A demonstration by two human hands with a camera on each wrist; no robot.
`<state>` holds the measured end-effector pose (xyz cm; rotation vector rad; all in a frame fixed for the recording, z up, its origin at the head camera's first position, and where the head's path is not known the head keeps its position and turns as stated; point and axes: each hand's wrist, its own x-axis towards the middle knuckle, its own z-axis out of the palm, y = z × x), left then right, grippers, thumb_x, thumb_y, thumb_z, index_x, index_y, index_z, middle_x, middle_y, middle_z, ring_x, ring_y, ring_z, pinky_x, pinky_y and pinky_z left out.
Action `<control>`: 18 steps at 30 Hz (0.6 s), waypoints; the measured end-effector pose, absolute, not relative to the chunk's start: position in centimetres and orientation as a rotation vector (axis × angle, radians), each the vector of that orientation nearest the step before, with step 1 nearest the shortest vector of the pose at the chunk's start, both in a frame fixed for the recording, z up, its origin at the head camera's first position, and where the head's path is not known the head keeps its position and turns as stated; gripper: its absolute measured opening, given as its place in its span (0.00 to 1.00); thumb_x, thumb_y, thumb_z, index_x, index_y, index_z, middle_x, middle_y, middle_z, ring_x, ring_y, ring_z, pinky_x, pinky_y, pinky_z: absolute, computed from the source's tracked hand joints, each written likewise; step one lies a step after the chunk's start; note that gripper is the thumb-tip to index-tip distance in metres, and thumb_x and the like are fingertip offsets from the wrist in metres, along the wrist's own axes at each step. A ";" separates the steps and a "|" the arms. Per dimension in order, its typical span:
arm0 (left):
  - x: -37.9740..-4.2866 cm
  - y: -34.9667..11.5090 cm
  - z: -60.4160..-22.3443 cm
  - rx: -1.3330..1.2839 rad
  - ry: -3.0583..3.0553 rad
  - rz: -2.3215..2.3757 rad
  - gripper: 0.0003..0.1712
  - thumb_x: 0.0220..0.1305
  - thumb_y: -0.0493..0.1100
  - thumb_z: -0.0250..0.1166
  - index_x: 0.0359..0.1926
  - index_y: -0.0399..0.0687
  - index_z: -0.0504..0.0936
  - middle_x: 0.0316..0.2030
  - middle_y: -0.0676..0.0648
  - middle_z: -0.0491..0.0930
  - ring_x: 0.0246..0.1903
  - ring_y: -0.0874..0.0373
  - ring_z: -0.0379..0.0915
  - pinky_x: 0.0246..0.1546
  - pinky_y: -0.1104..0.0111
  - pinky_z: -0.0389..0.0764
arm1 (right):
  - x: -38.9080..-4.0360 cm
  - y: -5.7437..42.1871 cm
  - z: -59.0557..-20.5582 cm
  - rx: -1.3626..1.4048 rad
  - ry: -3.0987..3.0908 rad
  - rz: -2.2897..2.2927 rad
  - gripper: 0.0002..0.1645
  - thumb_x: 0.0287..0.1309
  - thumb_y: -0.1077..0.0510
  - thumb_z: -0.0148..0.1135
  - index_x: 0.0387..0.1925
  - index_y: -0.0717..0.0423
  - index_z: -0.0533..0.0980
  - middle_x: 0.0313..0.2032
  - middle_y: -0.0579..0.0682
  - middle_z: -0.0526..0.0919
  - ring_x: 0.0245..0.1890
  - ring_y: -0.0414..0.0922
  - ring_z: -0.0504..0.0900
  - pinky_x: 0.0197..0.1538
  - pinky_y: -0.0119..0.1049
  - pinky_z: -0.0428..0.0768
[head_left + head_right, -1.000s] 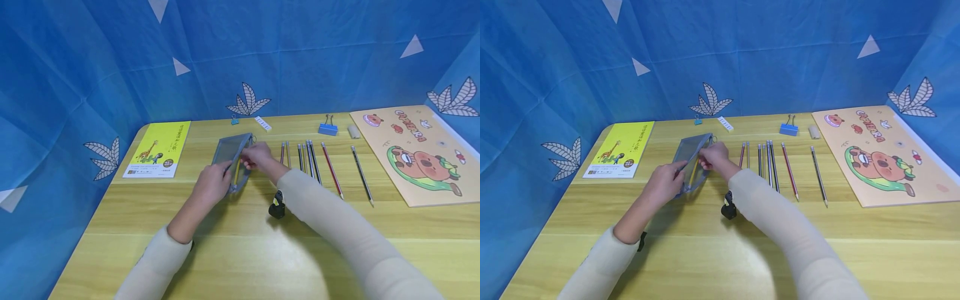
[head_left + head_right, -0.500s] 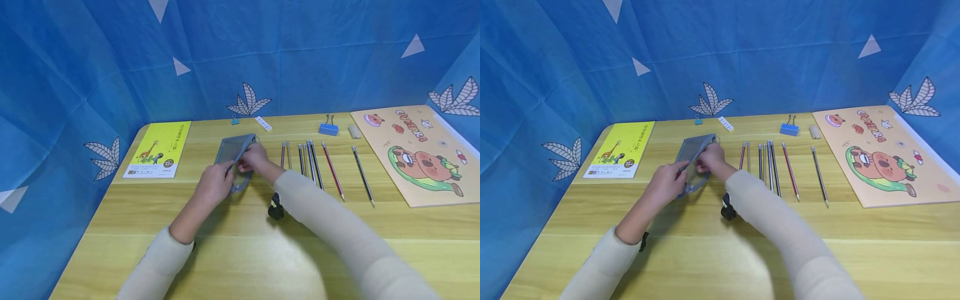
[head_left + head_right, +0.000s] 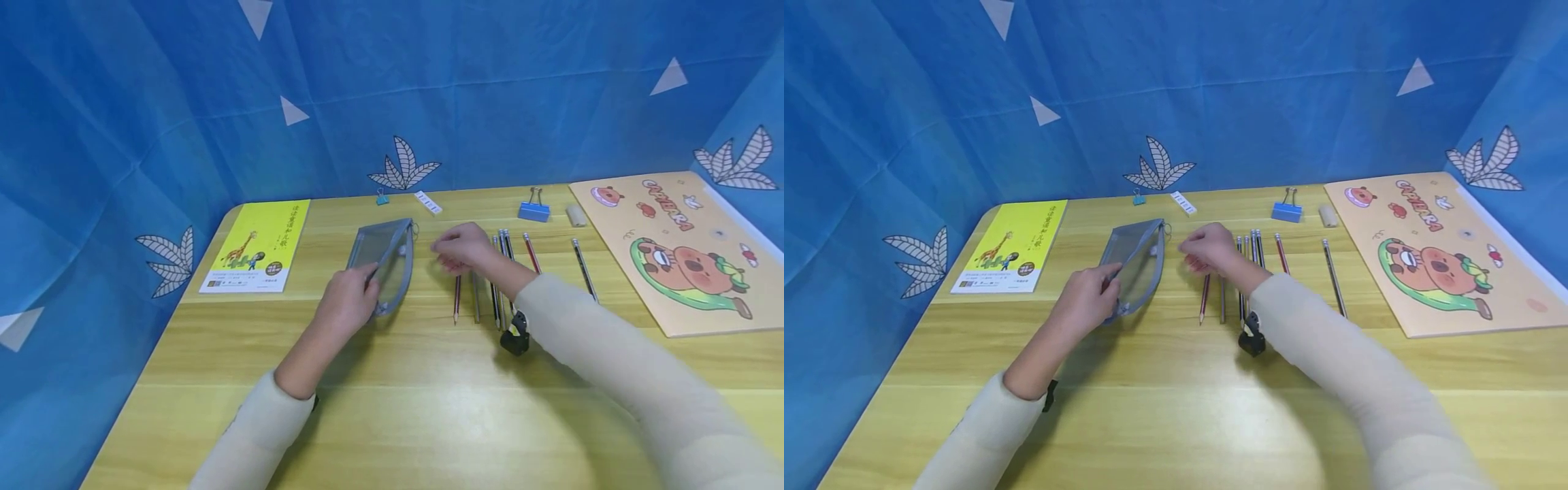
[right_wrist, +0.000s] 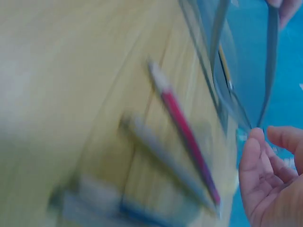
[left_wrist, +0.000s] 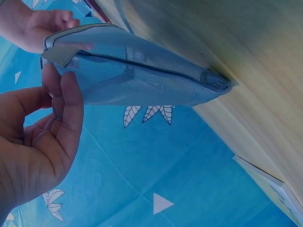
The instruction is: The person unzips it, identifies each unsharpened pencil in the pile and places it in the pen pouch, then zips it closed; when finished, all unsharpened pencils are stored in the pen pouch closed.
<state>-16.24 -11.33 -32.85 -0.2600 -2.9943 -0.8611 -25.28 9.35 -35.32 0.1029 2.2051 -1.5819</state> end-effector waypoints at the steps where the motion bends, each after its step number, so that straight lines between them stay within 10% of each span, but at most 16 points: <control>1: -16.2 -11.4 -32.9 -0.262 -2.994 -0.862 0.20 0.60 0.39 0.49 0.53 0.39 0.70 0.17 0.48 0.71 0.08 0.60 0.61 0.07 0.72 0.66 | -25.2 10.1 -35.2 0.087 2.241 -1.537 0.17 0.51 0.56 0.57 0.42 0.62 0.73 0.35 0.64 0.77 0.22 0.46 0.78 0.33 0.43 0.77; 18: -16.1 -11.7 -33.2 -0.280 -2.978 -0.874 0.20 0.60 0.39 0.49 0.53 0.39 0.70 0.14 0.49 0.70 0.06 0.61 0.59 0.05 0.72 0.63 | -23.0 19.2 -35.2 -0.128 2.878 -0.798 0.15 0.54 0.52 0.51 0.34 0.58 0.77 0.17 0.55 0.76 0.13 0.45 0.71 0.15 0.36 0.67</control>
